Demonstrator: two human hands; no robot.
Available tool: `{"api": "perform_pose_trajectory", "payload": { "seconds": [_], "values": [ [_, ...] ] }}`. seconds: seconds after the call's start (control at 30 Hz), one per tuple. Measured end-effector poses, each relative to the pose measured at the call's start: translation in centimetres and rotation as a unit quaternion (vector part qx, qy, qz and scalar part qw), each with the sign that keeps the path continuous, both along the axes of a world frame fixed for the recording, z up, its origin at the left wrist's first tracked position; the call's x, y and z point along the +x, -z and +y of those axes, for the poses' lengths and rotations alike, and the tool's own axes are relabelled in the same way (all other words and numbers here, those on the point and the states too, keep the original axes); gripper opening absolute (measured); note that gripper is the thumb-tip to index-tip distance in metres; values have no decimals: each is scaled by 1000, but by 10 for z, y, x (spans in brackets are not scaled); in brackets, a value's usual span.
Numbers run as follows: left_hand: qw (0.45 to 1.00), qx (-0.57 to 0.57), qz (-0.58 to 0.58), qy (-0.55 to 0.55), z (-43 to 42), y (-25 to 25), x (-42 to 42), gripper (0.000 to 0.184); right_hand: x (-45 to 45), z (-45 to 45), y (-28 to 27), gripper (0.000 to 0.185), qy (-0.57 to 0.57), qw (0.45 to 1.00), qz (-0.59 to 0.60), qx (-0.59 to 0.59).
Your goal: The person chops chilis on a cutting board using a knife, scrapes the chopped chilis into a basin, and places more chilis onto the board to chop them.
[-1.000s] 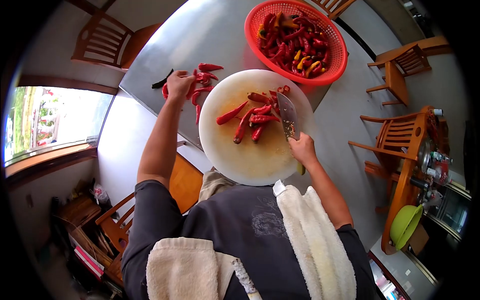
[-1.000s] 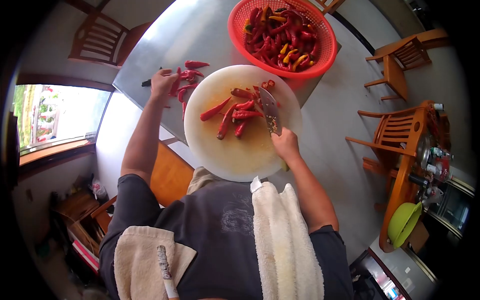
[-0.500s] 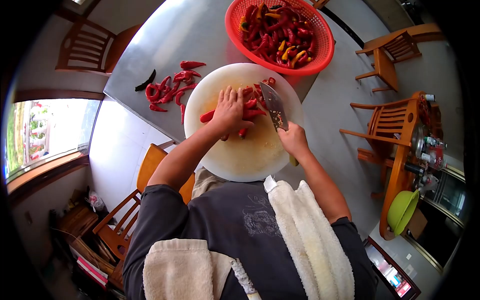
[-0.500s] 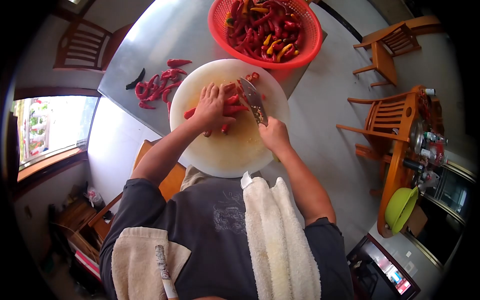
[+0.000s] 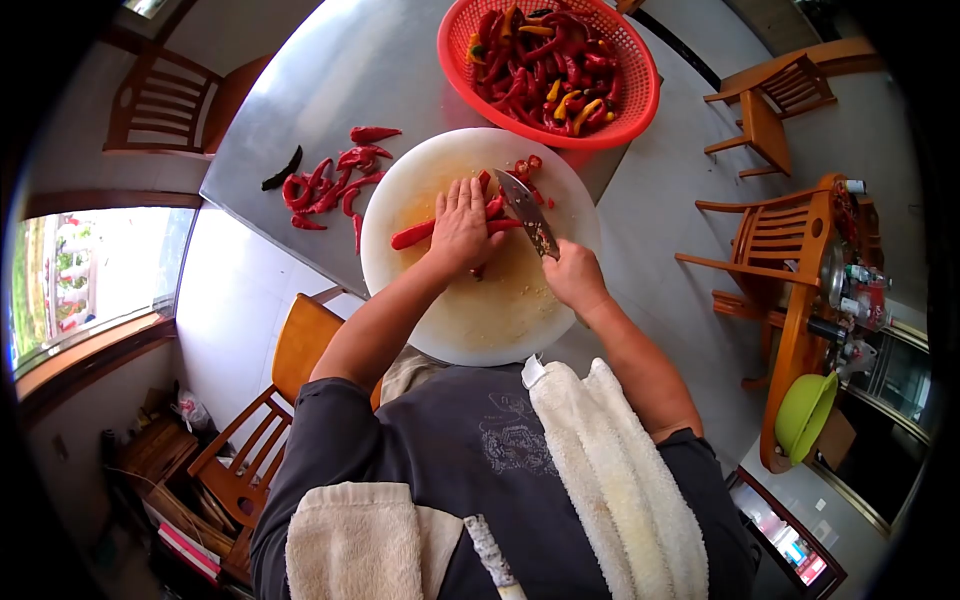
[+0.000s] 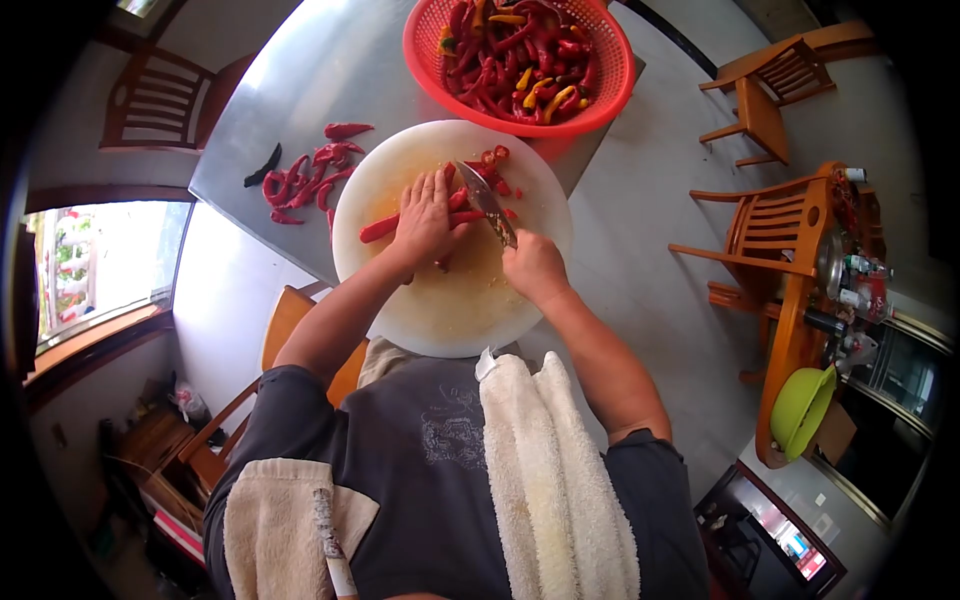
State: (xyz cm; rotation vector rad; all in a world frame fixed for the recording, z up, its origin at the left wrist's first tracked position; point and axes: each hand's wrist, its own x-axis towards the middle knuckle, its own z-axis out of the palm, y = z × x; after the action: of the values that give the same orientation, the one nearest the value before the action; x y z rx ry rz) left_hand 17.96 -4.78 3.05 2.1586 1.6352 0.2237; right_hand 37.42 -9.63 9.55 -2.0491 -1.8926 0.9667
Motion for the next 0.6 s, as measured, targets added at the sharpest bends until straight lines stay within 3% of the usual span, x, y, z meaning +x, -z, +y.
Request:
{"api": "perform_pose_trajectory", "payload": {
  "seconds": [0.5,0.6],
  "values": [
    [999,48,14,-2,-8,-2,-3,81,-3,1,-8,16,-52,998,-37,9],
    [1000,-7,3,10,-5,-11,-5,79,-6,5,-9,14,-69,997,-47,-2]
  ]
}}
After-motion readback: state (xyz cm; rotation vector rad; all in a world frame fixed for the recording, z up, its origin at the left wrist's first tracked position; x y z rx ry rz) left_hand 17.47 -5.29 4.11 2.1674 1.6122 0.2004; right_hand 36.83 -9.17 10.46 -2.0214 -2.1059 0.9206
